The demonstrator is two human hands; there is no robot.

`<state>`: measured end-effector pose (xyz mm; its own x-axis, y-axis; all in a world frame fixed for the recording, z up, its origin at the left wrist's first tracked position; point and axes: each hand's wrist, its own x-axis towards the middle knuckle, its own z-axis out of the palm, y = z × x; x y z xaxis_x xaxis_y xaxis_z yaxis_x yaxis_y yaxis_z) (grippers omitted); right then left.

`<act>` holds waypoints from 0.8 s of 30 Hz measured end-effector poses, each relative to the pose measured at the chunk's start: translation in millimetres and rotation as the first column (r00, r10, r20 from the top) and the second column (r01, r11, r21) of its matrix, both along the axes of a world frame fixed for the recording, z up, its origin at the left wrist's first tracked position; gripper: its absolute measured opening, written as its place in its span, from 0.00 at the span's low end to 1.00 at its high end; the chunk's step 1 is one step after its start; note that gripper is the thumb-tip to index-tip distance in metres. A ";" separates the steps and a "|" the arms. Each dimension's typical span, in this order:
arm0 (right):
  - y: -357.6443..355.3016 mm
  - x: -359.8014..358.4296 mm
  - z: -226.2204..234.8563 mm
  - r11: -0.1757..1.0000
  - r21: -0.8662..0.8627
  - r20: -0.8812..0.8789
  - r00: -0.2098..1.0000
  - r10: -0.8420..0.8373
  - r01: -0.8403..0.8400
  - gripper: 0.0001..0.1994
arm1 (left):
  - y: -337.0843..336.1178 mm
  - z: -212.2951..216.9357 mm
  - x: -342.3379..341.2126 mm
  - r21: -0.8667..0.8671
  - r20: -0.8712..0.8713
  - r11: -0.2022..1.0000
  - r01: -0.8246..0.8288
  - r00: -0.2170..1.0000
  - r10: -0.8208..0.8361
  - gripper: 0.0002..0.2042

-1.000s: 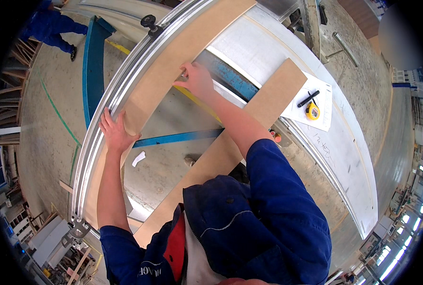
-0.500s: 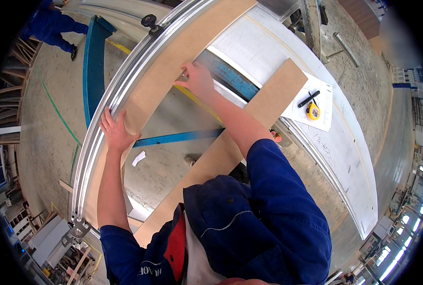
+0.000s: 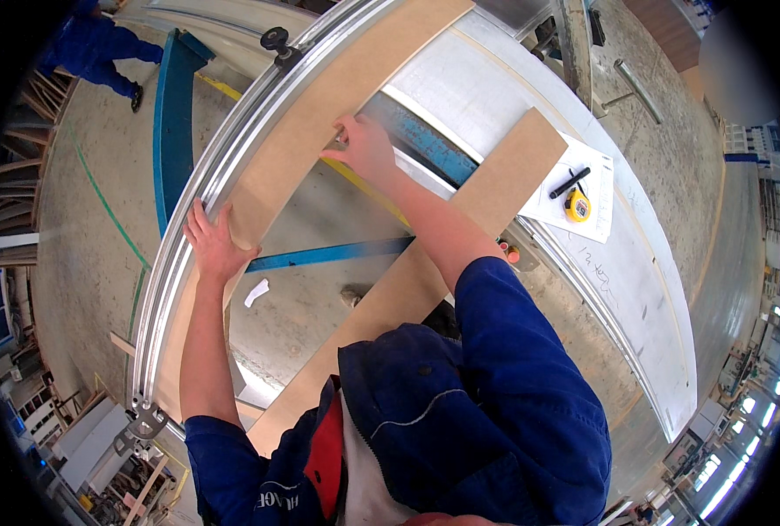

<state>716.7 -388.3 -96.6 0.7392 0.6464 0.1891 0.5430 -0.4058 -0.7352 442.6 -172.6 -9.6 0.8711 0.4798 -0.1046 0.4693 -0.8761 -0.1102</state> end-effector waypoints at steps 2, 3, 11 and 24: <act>0.0 -0.2 0.2 1.000 0.004 0.000 1.000 -0.001 0.001 0.31 | -0.5 0.5 0.2 0.002 -0.001 1.000 -0.003 1.000 0.003 0.55; -0.1 -0.3 0.1 1.000 0.007 0.001 1.000 -0.001 0.001 0.31 | -0.5 0.8 0.3 0.003 -0.002 1.000 -0.005 1.000 0.005 0.55; 0.4 -0.1 -4.1 0.999 0.035 0.023 1.000 -0.009 0.008 0.31 | 0.0 1.8 0.0 -0.022 0.017 1.000 0.011 1.000 -0.010 0.55; 0.6 -0.7 -4.1 0.999 0.050 0.022 1.000 -0.015 0.014 0.30 | 2.3 -1.1 -0.7 -0.021 0.008 1.000 0.009 1.000 -0.009 0.55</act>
<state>716.1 -387.8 -100.7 0.7436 0.6251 0.2373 0.5540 -0.3773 -0.7421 441.9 -170.4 -10.8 0.8762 0.4697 -0.1081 0.4622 -0.8824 -0.0878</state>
